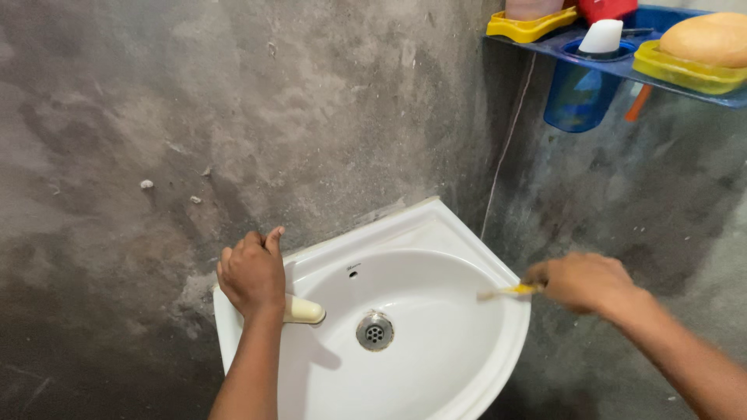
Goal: The person cleans a sink and faucet by hand using a toothbrush.
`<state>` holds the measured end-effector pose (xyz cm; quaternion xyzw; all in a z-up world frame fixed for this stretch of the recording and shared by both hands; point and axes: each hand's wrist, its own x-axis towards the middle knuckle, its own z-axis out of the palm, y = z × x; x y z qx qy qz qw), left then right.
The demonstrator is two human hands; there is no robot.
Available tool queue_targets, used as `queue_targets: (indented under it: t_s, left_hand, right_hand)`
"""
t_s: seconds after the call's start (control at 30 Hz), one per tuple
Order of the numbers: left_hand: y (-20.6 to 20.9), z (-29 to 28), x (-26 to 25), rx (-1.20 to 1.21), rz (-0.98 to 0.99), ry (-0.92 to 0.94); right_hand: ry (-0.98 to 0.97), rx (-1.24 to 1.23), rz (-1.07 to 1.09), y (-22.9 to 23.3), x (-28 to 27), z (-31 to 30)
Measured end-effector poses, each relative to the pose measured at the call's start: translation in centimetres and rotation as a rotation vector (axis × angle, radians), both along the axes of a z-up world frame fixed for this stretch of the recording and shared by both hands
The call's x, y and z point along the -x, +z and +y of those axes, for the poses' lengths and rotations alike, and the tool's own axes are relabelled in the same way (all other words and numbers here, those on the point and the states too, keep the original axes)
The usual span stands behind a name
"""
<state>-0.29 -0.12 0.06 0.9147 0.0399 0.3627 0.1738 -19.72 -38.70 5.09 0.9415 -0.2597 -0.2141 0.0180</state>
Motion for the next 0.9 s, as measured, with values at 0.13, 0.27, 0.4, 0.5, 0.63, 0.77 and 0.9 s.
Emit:
queue_targets:
  t_s: [0.13,0.27,0.4,0.5,0.63,0.77,0.9]
  left_hand:
    - [0.1,0.0,0.1,-0.019,-0.006,0.001]
    - [0.1,0.0,0.0,-0.022,-0.009,-0.005]
    - [-0.1,0.1,-0.1,-0.037,-0.039,-0.010]
    - [-0.1,-0.1,0.0,-0.033,-0.068,-0.008]
    - [0.0,0.0,0.1,-0.037,-0.012,0.005]
    - [0.2,0.0,0.2,-0.016,-0.012,-0.007]
    - [0.4,-0.2,0.3,-0.027,-0.009,0.004]
  right_hand:
    - [0.387,-0.178,0.168,-1.5,0.6,1.0]
    - [0.071,-0.057,0.035,1.1,-1.7,2.6]
    - [0.102,0.068,-0.084,0.0,-2.3,3.6]
    - [0.245,-0.118,0.235,-1.7,-1.7,3.4]
    - [0.175,-0.322,0.320,-1.7,-2.6,2.2]
    - [0.107,0.007,-0.013,-1.3,-3.5,3.2]
    - [0.182,-0.267,0.237,-2.0,-2.3,5.3]
